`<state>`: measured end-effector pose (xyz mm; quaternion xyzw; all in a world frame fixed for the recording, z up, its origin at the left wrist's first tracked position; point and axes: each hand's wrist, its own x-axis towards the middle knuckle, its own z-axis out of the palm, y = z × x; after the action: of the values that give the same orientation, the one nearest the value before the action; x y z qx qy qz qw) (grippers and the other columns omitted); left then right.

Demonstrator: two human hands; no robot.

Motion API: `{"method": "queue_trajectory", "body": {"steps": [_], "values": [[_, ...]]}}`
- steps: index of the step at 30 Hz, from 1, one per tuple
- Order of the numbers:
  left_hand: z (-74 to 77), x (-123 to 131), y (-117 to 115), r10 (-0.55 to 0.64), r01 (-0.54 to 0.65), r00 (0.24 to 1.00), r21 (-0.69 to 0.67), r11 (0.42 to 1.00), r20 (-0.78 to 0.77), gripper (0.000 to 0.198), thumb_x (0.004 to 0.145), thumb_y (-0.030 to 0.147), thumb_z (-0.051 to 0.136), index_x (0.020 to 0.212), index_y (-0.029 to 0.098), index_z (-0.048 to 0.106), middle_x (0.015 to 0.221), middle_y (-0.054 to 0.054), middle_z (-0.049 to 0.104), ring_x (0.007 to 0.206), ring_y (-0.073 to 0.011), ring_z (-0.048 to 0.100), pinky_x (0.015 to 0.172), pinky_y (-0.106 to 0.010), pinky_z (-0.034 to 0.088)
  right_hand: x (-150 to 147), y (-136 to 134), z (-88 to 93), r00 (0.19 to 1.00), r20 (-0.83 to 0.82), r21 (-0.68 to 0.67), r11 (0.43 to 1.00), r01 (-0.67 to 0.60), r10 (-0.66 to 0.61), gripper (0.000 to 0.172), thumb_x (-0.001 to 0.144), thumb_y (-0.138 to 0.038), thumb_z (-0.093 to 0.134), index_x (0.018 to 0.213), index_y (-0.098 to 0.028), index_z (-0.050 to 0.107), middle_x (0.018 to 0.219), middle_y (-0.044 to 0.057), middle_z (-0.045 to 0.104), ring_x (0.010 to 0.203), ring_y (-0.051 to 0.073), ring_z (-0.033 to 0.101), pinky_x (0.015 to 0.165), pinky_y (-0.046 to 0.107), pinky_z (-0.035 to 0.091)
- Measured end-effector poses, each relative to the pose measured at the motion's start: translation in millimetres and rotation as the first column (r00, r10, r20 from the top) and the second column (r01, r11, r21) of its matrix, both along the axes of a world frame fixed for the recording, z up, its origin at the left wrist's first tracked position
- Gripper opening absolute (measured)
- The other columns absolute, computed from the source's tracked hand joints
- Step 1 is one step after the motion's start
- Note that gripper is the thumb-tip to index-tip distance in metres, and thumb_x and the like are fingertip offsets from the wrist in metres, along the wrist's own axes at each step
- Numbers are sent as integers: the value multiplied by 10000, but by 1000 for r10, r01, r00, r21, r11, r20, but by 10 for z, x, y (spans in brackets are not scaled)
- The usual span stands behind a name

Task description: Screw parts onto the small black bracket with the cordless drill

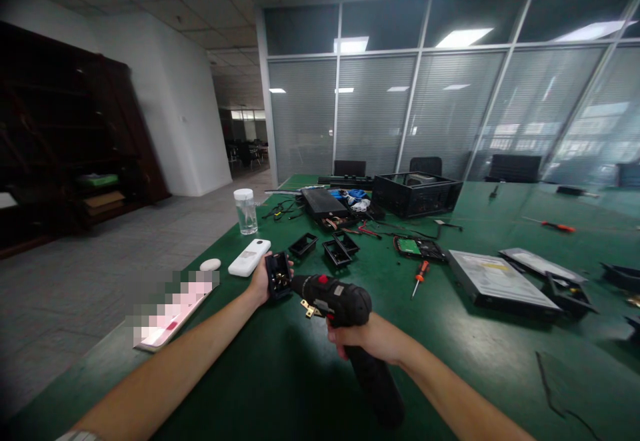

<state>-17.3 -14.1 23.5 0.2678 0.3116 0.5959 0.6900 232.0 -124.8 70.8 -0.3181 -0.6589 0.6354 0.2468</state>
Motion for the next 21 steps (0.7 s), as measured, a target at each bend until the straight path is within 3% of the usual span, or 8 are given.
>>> {"method": "queue_trajectory", "body": {"steps": [21], "values": [[-26,-4,23,12,-11,1000,15,1000,-4,384,785,414,392,822,87,590,683,-104,627,547,-199,594,508,-335,475,-13,-10,39,1000,-3,-26,1000,-9,9,218,665,-298,645,776,-140,544,643,-21,518,545,108,514,540,242,398]]}}
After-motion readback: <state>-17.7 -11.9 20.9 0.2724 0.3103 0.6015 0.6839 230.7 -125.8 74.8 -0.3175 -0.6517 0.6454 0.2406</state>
